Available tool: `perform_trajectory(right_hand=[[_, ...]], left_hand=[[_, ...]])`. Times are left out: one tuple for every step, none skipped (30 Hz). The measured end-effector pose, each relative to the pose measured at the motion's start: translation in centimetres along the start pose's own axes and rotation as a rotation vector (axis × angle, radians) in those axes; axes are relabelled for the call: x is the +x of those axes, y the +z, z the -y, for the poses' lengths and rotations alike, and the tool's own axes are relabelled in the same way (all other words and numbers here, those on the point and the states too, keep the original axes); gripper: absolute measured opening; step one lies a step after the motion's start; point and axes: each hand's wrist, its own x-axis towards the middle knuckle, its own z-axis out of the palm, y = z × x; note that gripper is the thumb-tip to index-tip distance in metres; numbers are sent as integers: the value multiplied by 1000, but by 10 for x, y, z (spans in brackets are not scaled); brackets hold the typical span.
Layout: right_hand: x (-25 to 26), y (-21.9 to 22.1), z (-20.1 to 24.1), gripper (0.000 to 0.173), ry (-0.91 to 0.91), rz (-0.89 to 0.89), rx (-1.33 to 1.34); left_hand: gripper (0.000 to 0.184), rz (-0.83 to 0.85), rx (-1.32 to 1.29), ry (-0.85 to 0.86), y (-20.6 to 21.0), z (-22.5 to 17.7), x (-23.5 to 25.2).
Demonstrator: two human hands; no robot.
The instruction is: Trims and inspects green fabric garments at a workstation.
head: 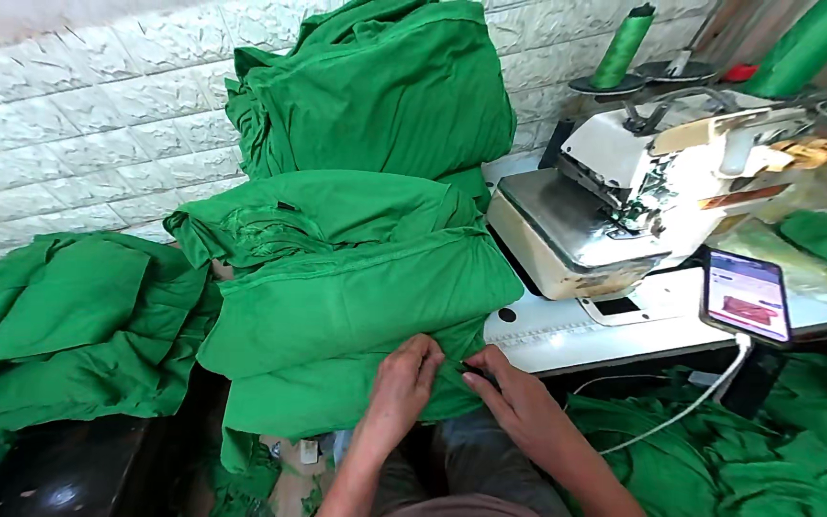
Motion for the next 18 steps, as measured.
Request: perform_trajectory(right_hand=[[1,-1,1,32,-9,6,-25],[3,-2,3,30,-8,26,-52],[5,-4,6,28,-5,46,-84],[7,-6,11,26,-2,71,-116],[9,-8,15,25,1,93,-144],[10,-9,18,24,-14,96,-179],[11,-8,19,22,-39,87,-213],[11,-7,20,20,-62,73,-243],[12,-7,19,18,-81,59,-264],[12,-6,19,17,-88,53,-268],[13,-6,19,17,-89,54,-267],[13,-7,19,17,-82,61,-261],[13,-7,20,18,-75,68,-254],[13,-6,20,18,-77,61,-252],[12,-4,20,18,-84,50,-257],[12,-2,20,18,-100,31,-267],[13,1,19,17,-122,7,-280],[13,4,18,16,-142,-18,-295]], left_hand=[[21,-21,6,7,2,1,-1],[21,-39,9,10,4,1,-1],[21,-50,7,12,5,1,-2],[21,-55,0,9,5,1,-2],[21,-57,-12,3,5,1,-2],[21,-57,-19,-2,5,1,-2],[21,-57,-25,-4,5,1,-3],[21,-57,-27,-6,6,2,-3],[21,-61,-31,-7,6,2,-3],[21,-64,-34,-10,6,2,-3],[21,-68,-39,-12,6,3,-3],[20,-75,-43,-11,7,4,-3],[20,-79,-47,-10,7,4,-4],[21,-82,-47,-11,8,4,-4],[21,-85,-48,-11,8,4,-4],[21,-84,-51,-13,8,4,-4],[20,-83,-59,-14,8,4,-4],[20,-87,-75,-12,8,5,-4]])
